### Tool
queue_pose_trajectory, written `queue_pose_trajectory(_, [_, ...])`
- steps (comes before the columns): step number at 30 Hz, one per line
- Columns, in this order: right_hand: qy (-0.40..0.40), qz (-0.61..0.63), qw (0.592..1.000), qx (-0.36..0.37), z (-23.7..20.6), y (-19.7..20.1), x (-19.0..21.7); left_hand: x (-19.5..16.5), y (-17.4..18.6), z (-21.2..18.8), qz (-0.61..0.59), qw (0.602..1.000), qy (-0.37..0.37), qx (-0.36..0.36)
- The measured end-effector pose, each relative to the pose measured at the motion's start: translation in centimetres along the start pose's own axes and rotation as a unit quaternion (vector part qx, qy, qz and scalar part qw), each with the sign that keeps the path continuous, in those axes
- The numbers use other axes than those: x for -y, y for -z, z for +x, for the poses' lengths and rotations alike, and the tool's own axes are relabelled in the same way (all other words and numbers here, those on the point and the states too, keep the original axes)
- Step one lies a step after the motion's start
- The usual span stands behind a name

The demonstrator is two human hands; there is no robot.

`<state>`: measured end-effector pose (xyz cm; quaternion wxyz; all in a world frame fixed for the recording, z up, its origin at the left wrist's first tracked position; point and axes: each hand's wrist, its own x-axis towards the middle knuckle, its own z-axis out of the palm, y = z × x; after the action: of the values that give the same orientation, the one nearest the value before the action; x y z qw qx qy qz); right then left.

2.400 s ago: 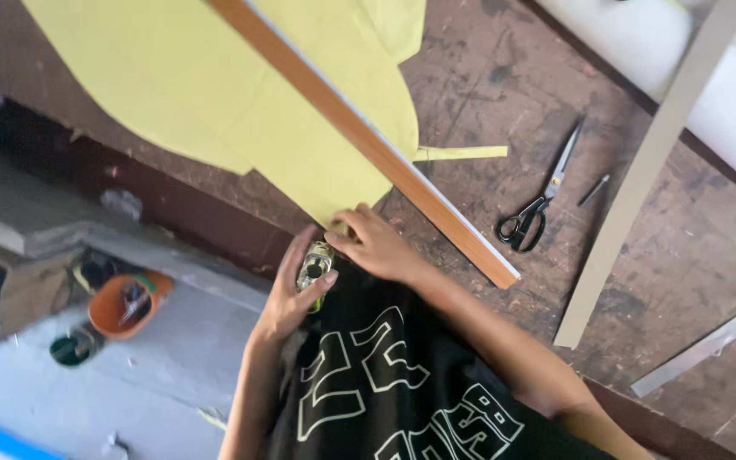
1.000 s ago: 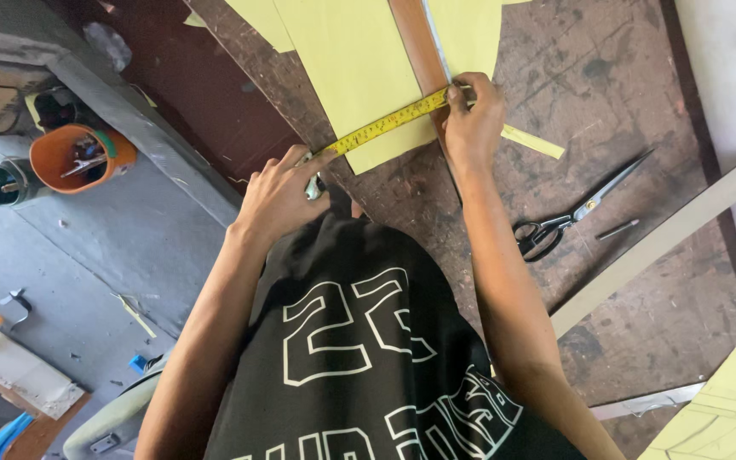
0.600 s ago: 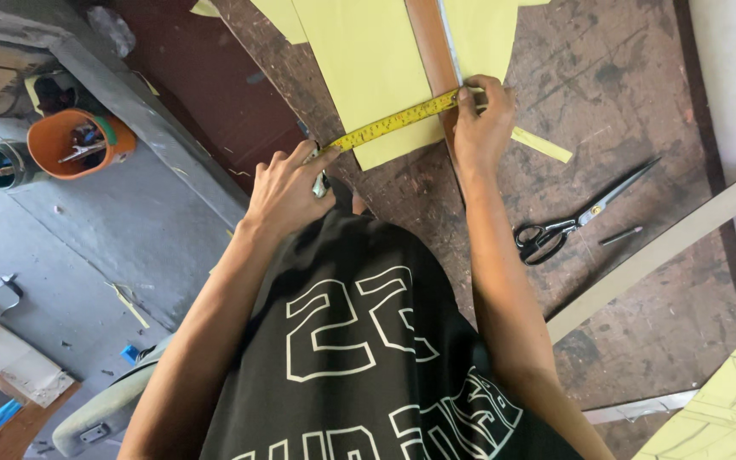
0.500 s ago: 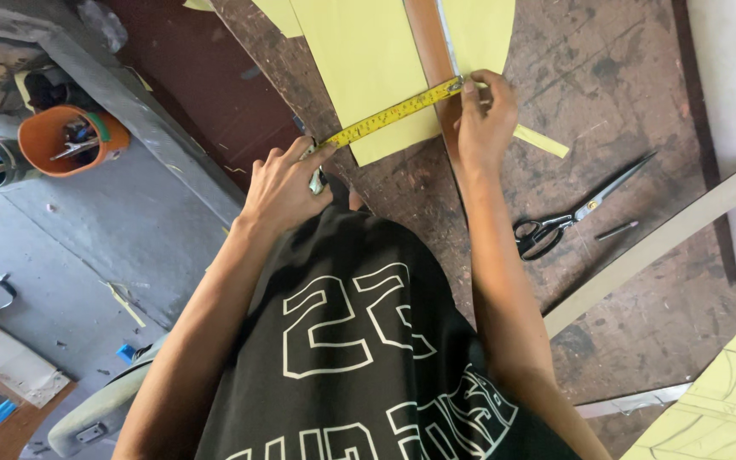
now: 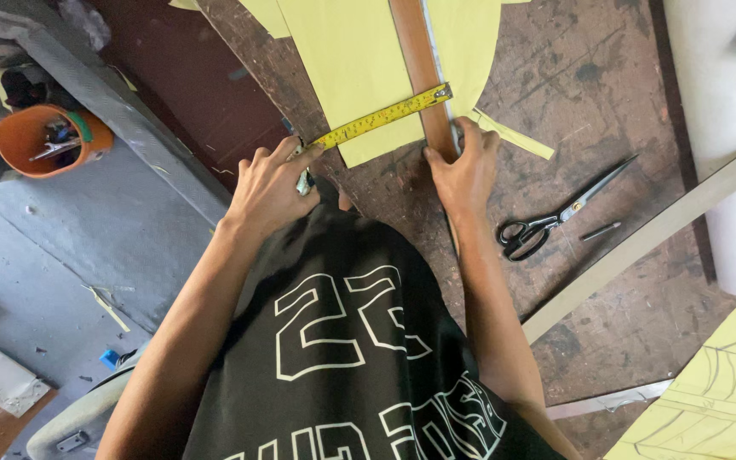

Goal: The person measures a yellow pattern paper laid on the workbench with a tape measure, then walks to a car seat and measures the seat with the tape measure. They return to the bench, reposition the paper, measure it again, and mark lines on the paper with a pen using a wooden straightedge.

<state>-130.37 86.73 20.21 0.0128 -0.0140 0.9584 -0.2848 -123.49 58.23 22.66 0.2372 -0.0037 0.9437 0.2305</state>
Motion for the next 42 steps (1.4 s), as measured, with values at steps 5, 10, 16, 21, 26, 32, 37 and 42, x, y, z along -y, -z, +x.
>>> queue_pose_trajectory(5, [-0.026,0.047,0.998,0.024,-0.7,-1.0,0.6,0.4,0.3,-0.5,-0.005,0.999,-0.022,-0.028])
queue_pose_trajectory(10, [-0.022,0.051,0.998,0.027,-0.8,-1.4,1.0,1.0,0.5,-0.7,-0.013,1.000,-0.003,-0.005])
queue_pose_trajectory(16, [0.009,0.046,0.999,0.020,-0.9,-1.0,0.5,1.1,0.4,-0.8,-0.009,0.999,-0.033,-0.039])
queue_pose_trajectory(21, [-0.006,0.045,0.999,0.024,-1.1,-1.1,0.5,1.1,0.4,-0.8,-0.011,1.000,-0.013,-0.021])
queue_pose_trajectory(26, [-0.017,0.027,0.999,0.029,-1.4,-1.2,0.5,1.2,0.3,-0.7,-0.001,1.000,-0.015,-0.016])
queue_pose_trajectory(32, [-0.022,0.038,0.999,0.021,-1.7,-1.3,0.7,1.5,0.2,-0.8,-0.001,1.000,-0.003,0.002])
queue_pose_trajectory(37, [-0.019,0.046,0.998,0.026,-1.6,-1.1,1.0,1.5,0.0,-1.0,-0.001,1.000,-0.010,-0.008])
queue_pose_trajectory(42, [0.018,0.095,0.995,0.006,-0.7,-0.7,0.5,1.4,0.1,-0.9,-0.007,1.000,-0.007,-0.019])
